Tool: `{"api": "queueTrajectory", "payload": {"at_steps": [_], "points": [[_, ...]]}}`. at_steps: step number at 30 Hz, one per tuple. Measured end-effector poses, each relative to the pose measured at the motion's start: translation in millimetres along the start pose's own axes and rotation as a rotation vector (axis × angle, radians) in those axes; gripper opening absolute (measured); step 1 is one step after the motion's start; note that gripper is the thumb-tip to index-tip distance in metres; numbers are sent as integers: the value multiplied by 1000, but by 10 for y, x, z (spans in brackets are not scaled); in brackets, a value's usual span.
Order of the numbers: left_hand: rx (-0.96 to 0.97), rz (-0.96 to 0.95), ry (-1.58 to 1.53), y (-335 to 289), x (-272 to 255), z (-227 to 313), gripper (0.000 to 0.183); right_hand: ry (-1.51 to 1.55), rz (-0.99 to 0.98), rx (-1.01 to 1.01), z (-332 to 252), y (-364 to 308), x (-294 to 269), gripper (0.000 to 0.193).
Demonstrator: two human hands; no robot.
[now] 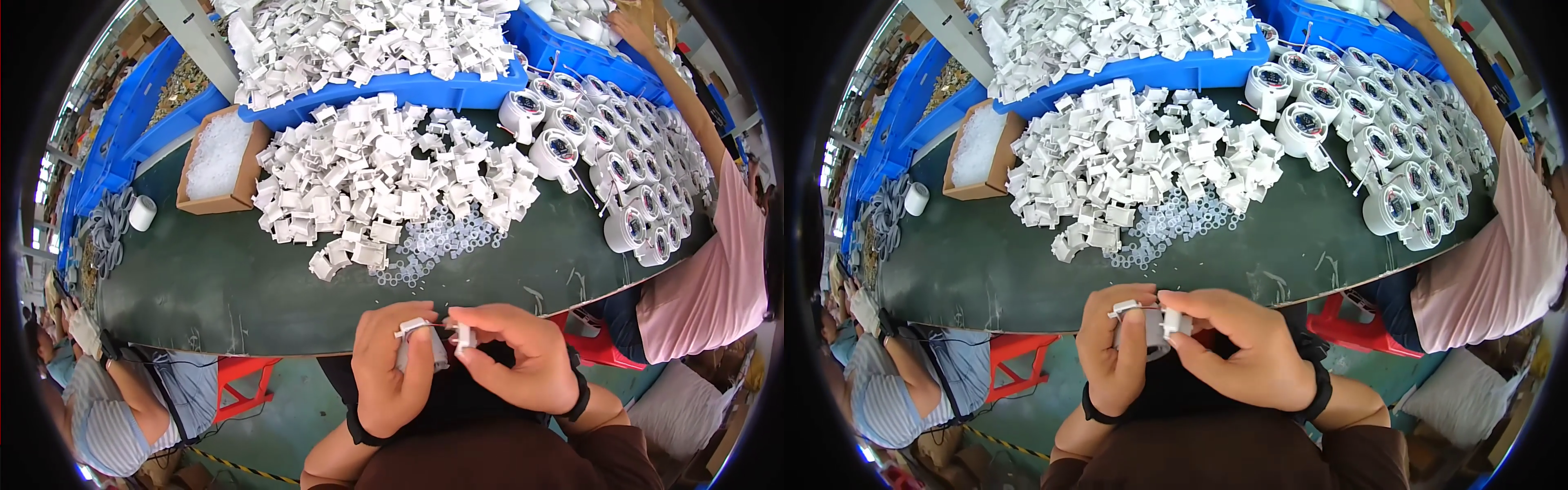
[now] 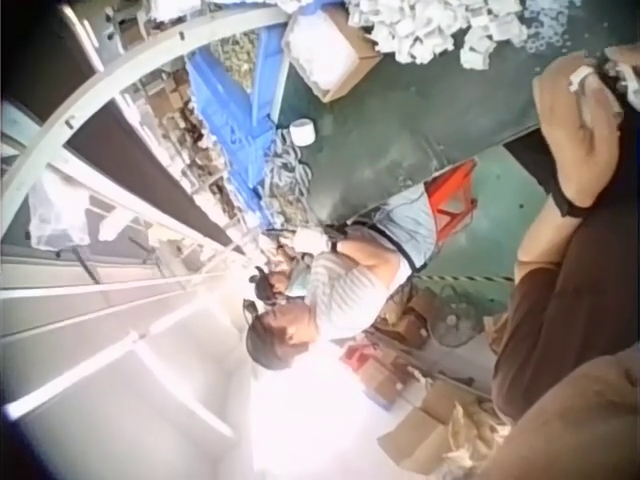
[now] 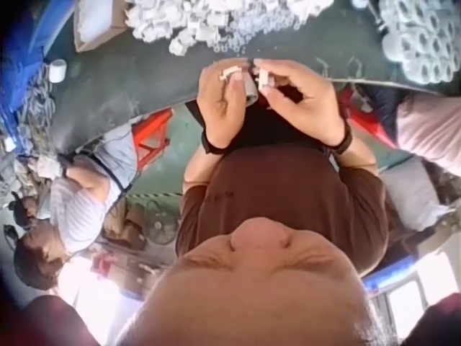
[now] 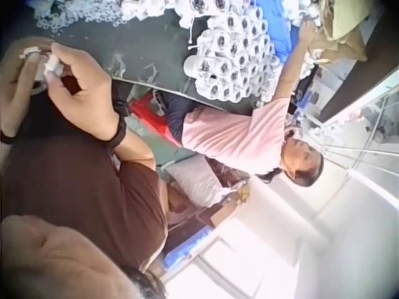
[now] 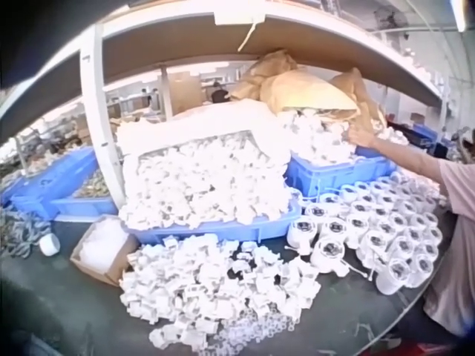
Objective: Assembling small plastic parts at a manufacturing workbench.
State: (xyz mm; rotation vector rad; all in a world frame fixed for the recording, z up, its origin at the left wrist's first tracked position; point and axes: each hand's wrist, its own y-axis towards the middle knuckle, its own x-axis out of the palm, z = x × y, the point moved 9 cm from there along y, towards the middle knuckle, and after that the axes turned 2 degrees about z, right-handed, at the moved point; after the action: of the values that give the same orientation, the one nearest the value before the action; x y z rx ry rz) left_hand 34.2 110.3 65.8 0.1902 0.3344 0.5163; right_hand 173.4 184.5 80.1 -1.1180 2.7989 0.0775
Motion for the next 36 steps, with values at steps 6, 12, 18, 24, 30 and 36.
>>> {"api": "queueTrajectory", "payload": {"at_steps": [6,12,18,24,30,36], "points": [[120,97,257,16,-39,112,17,-70,103,-41,-21,-26,23,41],[129,53,300,36,2,145,22,31,6,48,92,25,112,40],[169,-5,301,29,28,153,26,98,63,13,200,18,135,43],[183,-10,298,3,40,138,30,76,104,-55,185,7,152,42],[193,14,329,-26,30,135,34,95,95,-24,198,11,161,42],[219,27,334,-37,50,139,37,-67,238,-248,60,-47,187,43]]}}
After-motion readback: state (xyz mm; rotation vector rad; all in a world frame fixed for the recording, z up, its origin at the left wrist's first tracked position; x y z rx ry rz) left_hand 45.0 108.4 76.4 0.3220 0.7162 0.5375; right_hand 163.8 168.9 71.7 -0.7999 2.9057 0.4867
